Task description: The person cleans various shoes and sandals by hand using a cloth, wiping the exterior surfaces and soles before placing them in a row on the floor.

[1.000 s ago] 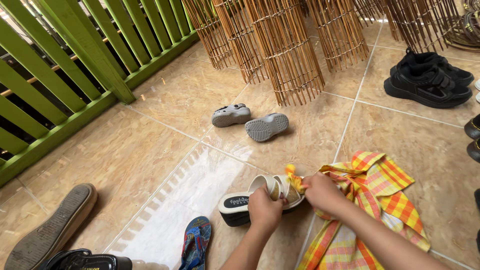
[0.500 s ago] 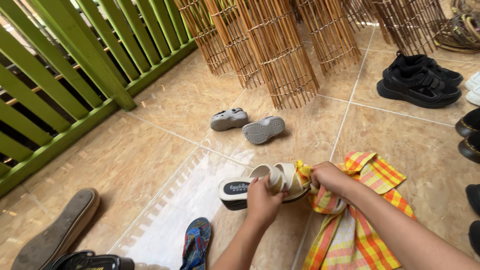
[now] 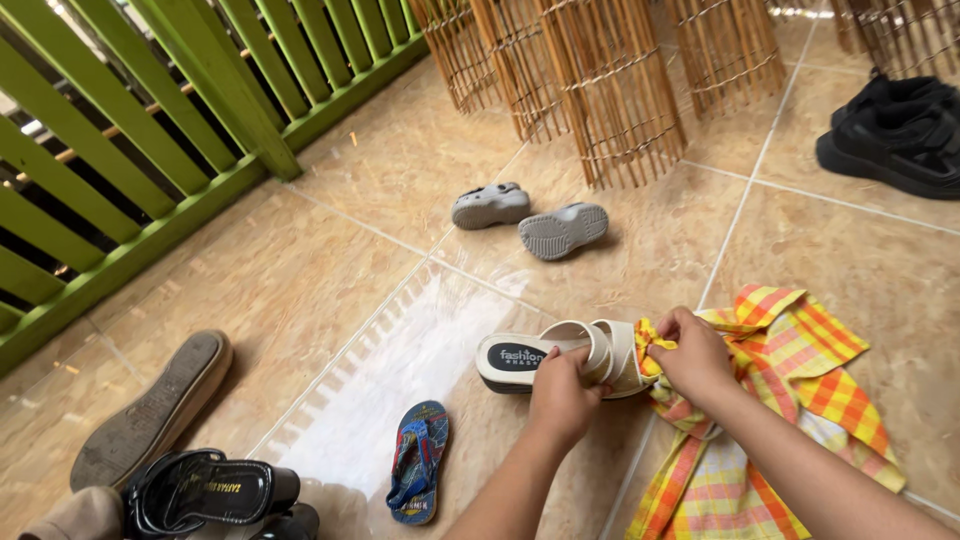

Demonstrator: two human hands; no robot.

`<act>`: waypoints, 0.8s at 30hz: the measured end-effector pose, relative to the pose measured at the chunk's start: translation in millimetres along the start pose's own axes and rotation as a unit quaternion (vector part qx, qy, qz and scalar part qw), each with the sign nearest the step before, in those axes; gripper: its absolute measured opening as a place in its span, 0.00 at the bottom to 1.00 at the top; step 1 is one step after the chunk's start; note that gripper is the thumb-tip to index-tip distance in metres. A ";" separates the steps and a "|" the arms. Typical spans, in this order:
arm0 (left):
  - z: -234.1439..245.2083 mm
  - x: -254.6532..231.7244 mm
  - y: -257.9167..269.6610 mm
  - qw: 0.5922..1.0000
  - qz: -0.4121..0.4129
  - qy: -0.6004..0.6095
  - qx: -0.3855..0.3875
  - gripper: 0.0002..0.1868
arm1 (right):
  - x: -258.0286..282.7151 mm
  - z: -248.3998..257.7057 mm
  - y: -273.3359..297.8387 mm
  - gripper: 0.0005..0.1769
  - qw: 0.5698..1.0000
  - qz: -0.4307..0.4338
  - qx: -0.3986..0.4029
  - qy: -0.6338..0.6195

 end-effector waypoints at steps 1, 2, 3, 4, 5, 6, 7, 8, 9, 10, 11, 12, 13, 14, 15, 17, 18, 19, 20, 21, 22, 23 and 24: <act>-1.4 2.3 1.4 1.000 -0.005 0.009 0.003 0.17 | 1.0 -0.5 3.2 0.12 1.000 -0.006 0.001 0.014; -2.8 4.8 2.5 1.000 -0.011 0.017 0.006 0.18 | 2.8 -1.9 7.5 0.12 1.000 -0.007 0.005 0.015; -3.7 8.6 4.2 1.000 -0.006 0.017 0.006 0.18 | 3.2 -5.2 12.1 0.10 0.999 -0.024 0.013 0.021; -4.0 10.1 5.1 0.999 -0.025 0.030 -0.002 0.20 | 3.3 -8.7 15.8 0.09 0.999 -0.041 0.021 0.028; -3.3 12.2 6.6 0.998 -0.045 0.042 -0.010 0.23 | 3.9 -11.5 19.6 0.09 0.998 -0.042 0.026 0.028; -3.7 16.5 7.7 0.998 -0.039 0.041 -0.010 0.23 | 10.5 -9.6 24.7 0.08 0.998 0.033 -0.013 0.046; -7.8 24.6 8.7 0.999 0.013 0.051 0.013 0.26 | 16.4 -8.4 30.6 0.07 0.991 0.106 -0.053 0.063; -10.9 32.8 10.5 0.995 0.065 0.061 0.035 0.29 | 16.8 -13.1 33.2 0.07 0.991 0.104 -0.048 0.063; -10.8 36.7 10.3 0.995 0.069 0.062 0.036 0.29 | 17.5 -15.8 35.6 0.08 0.991 0.102 -0.055 0.059; -10.4 40.5 9.8 0.993 0.070 0.085 0.038 0.23 | 18.4 -17.3 37.8 0.09 0.991 0.100 -0.062 0.055; -9.6 44.1 9.7 0.991 0.071 0.107 0.038 0.19 | 20.1 -18.0 38.4 0.09 0.992 0.100 -0.058 0.056; -10.4 47.0 10.0 0.991 0.074 0.107 0.038 0.19 | 21.0 -17.2 38.5 0.09 0.994 0.090 -0.052 0.047; -10.7 49.6 9.1 0.990 0.072 0.114 0.029 0.20 | 24.0 -18.7 38.3 0.09 0.995 0.080 -0.044 0.038; -11.3 52.3 9.4 0.990 0.070 0.121 0.020 0.22 | 26.1 -17.0 36.9 0.09 0.995 0.081 -0.040 0.037; -12.0 56.7 9.6 0.990 0.074 0.120 0.019 0.22 | 12.2 -20.1 31.6 0.11 0.997 -0.047 0.058 -0.008; -19.8 72.6 9.5 0.968 0.147 0.201 0.028 0.23 | -4.0 -34.9 29.8 0.14 0.971 -0.174 0.156 -0.051; -23.1 78.9 7.5 0.968 0.150 0.200 0.026 0.23 | -4.7 -41.3 22.4 0.17 0.973 -0.150 0.162 -0.069; -27.3 85.8 4.0 0.965 0.150 0.215 0.018 0.23 | -8.4 -47.1 15.8 0.24 0.974 -0.128 0.167 -0.087; -31.1 93.3 2.3 0.962 0.150 0.230 0.009 0.23 | -14.1 -53.1 8.8 0.24 0.973 -0.129 0.169 -0.086; -34.0 101.5 0.7 0.962 0.151 0.229 0.009 0.23 | -16.4 -60.0 1.4 0.22 0.964 -0.134 0.188 -0.131; -38.7 109.3 -1.8 0.953 0.157 0.258 0.024 0.23 | -16.9 -65.1 -2.8 0.20 0.952 -0.139 0.207 -0.177; -43.1 115.8 -5.0 0.943 0.164 0.286 0.040 0.23 | -16.5 -66.9 -2.8 0.20 0.952 -0.140 0.208 -0.177; -45.8 120.6 -10.4 0.943 0.164 0.286 0.040 0.23 | -14.0 -66.5 -0.4 0.22 0.949 -0.143 0.202 -0.196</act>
Point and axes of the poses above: each hand's wrist, its own y-axis away from the middle knuckle, its own z-axis out of the back of the hand, x = y × z, the point moved 5 cm from there along -y, towards the middle knuckle, and after that the axes turned 10 degrees about -z, right-handed, at the moved point
